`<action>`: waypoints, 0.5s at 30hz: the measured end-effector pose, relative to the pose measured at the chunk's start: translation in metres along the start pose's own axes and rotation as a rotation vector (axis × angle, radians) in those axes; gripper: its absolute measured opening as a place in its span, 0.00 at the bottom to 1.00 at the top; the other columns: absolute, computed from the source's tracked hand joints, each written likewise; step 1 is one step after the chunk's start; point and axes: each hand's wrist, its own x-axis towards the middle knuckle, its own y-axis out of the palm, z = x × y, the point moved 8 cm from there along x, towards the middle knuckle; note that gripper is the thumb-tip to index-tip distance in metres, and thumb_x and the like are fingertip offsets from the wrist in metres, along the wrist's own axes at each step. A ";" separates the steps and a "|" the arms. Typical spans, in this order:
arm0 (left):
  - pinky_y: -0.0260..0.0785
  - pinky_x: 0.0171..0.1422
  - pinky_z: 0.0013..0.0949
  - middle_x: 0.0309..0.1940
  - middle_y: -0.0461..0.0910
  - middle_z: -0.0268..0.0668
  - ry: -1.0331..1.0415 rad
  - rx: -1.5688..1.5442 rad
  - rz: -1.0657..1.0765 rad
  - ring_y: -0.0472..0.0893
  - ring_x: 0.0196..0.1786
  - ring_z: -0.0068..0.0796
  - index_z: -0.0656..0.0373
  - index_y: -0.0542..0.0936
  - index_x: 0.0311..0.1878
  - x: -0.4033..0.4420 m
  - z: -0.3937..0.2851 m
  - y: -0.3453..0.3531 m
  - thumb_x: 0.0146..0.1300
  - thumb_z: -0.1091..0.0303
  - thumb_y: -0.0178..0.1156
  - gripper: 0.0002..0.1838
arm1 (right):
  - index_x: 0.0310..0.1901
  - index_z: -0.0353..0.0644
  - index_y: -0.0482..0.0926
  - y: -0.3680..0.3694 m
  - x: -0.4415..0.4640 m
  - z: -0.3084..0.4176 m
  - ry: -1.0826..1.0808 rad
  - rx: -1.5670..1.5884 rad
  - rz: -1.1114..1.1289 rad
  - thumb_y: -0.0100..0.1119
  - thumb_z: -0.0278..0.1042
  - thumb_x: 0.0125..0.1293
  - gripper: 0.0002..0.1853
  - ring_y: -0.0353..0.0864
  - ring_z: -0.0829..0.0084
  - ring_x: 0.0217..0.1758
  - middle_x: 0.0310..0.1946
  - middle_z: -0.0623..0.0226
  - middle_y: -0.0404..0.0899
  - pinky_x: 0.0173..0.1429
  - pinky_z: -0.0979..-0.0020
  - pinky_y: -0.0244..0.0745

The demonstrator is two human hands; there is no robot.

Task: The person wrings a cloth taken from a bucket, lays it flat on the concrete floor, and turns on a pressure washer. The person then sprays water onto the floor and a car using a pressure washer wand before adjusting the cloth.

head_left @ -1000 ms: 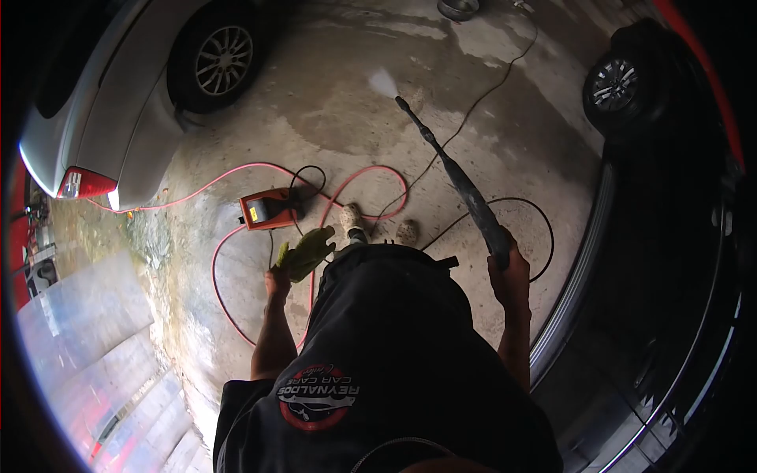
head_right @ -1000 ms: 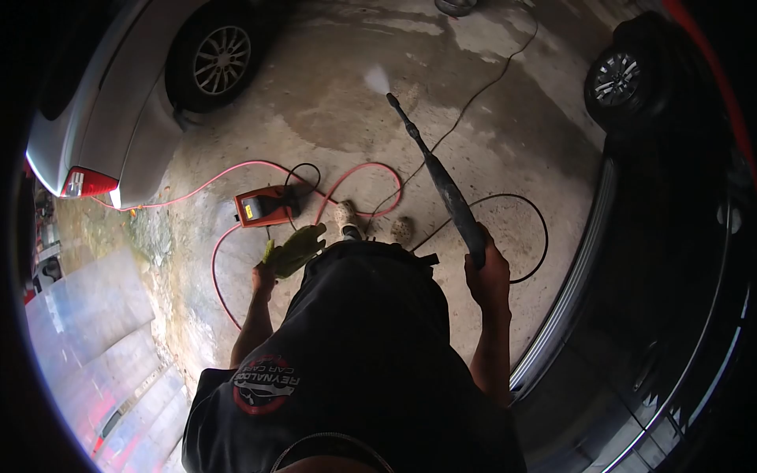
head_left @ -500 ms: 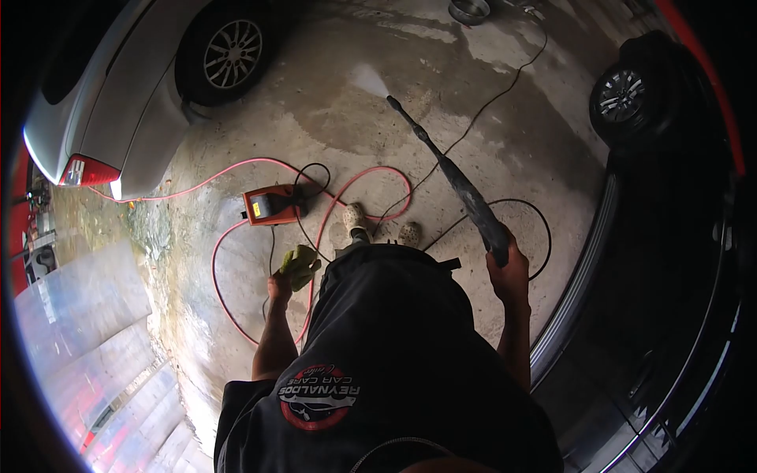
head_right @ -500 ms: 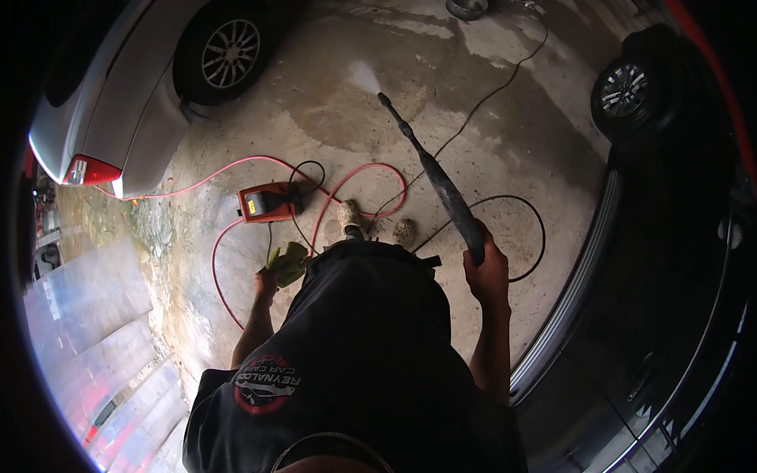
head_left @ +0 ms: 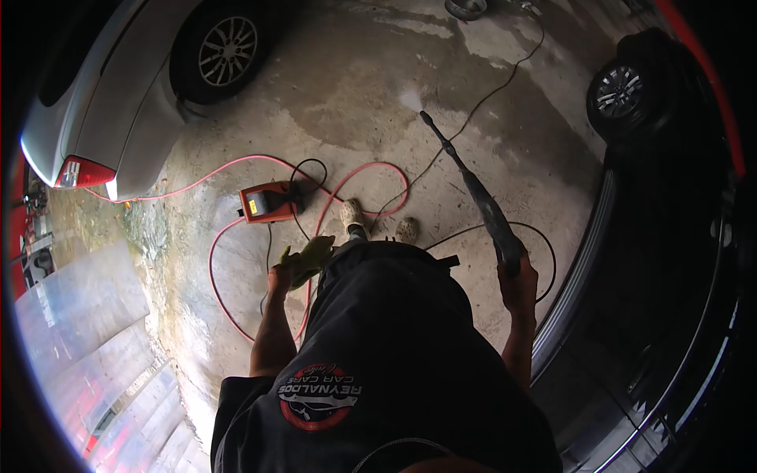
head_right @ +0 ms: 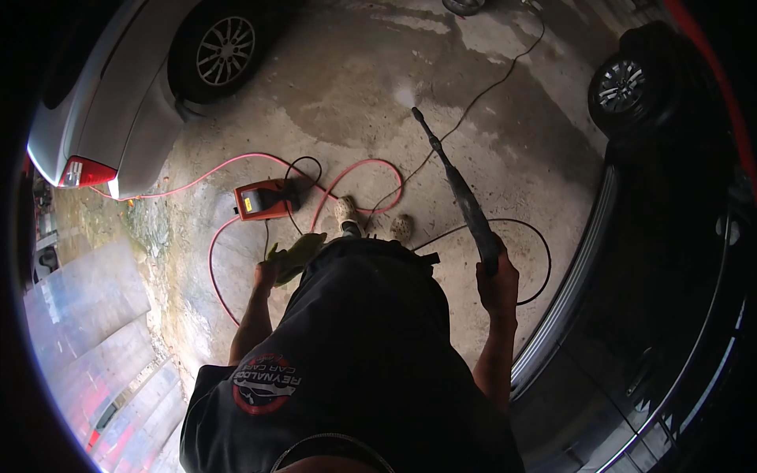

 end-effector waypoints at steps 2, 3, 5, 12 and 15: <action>0.71 0.45 0.47 0.36 0.81 0.57 -0.053 0.042 -0.035 0.81 0.46 0.51 0.66 0.81 0.40 0.004 0.006 -0.002 0.56 0.44 0.57 0.29 | 0.62 0.46 0.67 0.003 0.002 0.006 -0.066 -0.010 -0.016 0.53 0.29 0.59 0.26 0.82 0.60 0.37 0.38 0.52 0.80 0.42 0.63 0.75; 0.71 0.46 0.48 0.36 0.81 0.57 -0.063 0.023 -0.032 0.81 0.46 0.51 0.66 0.81 0.40 0.005 0.008 -0.002 0.57 0.43 0.56 0.29 | 0.62 0.46 0.67 0.006 0.003 0.008 -0.053 0.012 0.006 0.53 0.28 0.59 0.27 0.82 0.61 0.36 0.37 0.53 0.80 0.42 0.63 0.75; 0.71 0.47 0.48 0.37 0.80 0.59 -0.082 -0.012 -0.028 0.80 0.48 0.52 0.67 0.81 0.40 0.005 0.010 -0.003 0.58 0.42 0.55 0.31 | 0.62 0.46 0.67 0.012 0.004 0.022 -0.027 0.058 0.048 0.54 0.28 0.58 0.27 0.81 0.63 0.35 0.36 0.54 0.80 0.41 0.64 0.74; 0.69 0.33 0.42 0.29 0.81 0.49 -0.099 -0.077 -0.088 0.80 0.32 0.35 0.68 0.81 0.38 -0.007 -0.003 -0.010 0.56 0.35 0.55 0.36 | 0.64 0.43 0.64 0.032 0.012 0.038 -0.189 0.092 0.118 0.55 0.26 0.56 0.31 0.80 0.50 0.46 0.43 0.46 0.79 0.50 0.59 0.74; 0.70 0.32 0.42 0.31 0.81 0.49 -0.149 -0.086 -0.056 0.81 0.32 0.36 0.68 0.81 0.39 -0.020 -0.012 -0.015 0.56 0.35 0.55 0.36 | 0.64 0.44 0.64 0.030 0.011 0.040 -0.186 0.106 0.120 0.55 0.26 0.56 0.30 0.80 0.50 0.46 0.42 0.47 0.79 0.49 0.59 0.74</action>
